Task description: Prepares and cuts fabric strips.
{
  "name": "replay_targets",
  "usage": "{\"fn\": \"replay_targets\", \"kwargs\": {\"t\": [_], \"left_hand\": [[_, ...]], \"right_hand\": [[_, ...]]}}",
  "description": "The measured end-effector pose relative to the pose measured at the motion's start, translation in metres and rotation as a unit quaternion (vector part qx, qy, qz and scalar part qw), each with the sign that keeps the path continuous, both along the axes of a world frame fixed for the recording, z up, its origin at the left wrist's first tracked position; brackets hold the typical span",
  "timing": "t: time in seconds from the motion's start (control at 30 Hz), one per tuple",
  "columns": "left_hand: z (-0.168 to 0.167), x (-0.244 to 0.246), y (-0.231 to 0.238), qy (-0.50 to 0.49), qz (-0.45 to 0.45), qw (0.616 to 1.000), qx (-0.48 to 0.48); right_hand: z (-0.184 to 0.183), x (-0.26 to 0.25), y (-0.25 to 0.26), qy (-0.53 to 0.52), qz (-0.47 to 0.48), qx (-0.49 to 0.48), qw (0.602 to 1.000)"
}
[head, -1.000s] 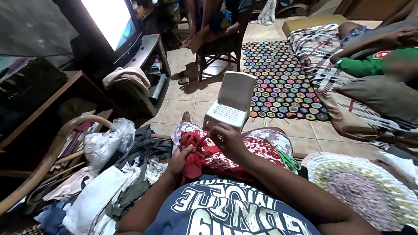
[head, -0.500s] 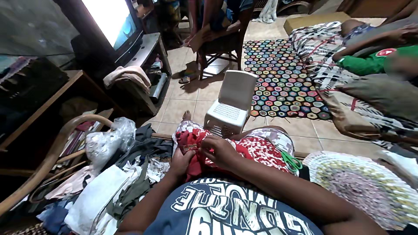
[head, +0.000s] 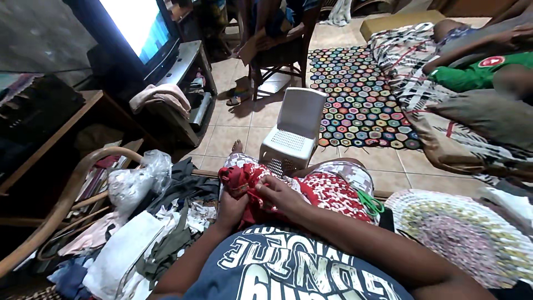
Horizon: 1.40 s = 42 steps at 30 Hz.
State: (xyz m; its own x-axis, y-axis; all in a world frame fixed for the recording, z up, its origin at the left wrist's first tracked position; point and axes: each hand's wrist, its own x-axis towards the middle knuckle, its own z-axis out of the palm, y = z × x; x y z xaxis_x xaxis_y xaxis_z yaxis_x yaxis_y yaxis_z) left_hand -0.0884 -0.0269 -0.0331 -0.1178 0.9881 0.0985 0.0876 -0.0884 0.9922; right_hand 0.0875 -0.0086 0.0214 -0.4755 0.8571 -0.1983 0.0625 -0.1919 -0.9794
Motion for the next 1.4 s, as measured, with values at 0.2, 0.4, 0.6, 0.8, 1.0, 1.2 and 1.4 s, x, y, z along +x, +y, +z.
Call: {"fn": "replay_targets", "kwargs": {"t": [0.2, 0.4, 0.6, 0.8, 1.0, 1.2, 1.4], "left_hand": [[0.001, 0.0, 0.002, 0.048, 0.054, 0.997, -0.003], [-0.014, -0.012, 0.022, 0.089, 0.084, 0.989, -0.079], [-0.013, -0.049, 0.037, 0.033, 0.101, 0.984, -0.143], [0.041, -0.153, 0.031, 0.103, -0.016, 0.982, -0.158], [0.051, -0.194, 0.014, 0.265, -0.073, 0.93, -0.244], [-0.056, -0.137, 0.03, 0.546, -0.218, 0.683, -0.433], [0.035, -0.074, 0.029, 0.571, -0.132, 0.774, -0.24]], "right_hand": [[0.006, -0.004, -0.014, -0.135, 0.127, 0.201, 0.962], [0.022, -0.014, -0.04, -0.178, 0.296, 0.361, 0.866], [0.046, 0.018, -0.043, 0.013, 0.307, 0.451, 0.838], [0.061, 0.063, -0.036, -0.026, 0.158, 0.408, 0.899], [0.05, 0.076, -0.022, 0.121, 0.014, 0.294, 0.948], [0.052, 0.076, -0.018, 0.145, -0.053, 0.255, 0.954], [0.049, 0.078, -0.012, 0.115, -0.039, 0.188, 0.975]]}}
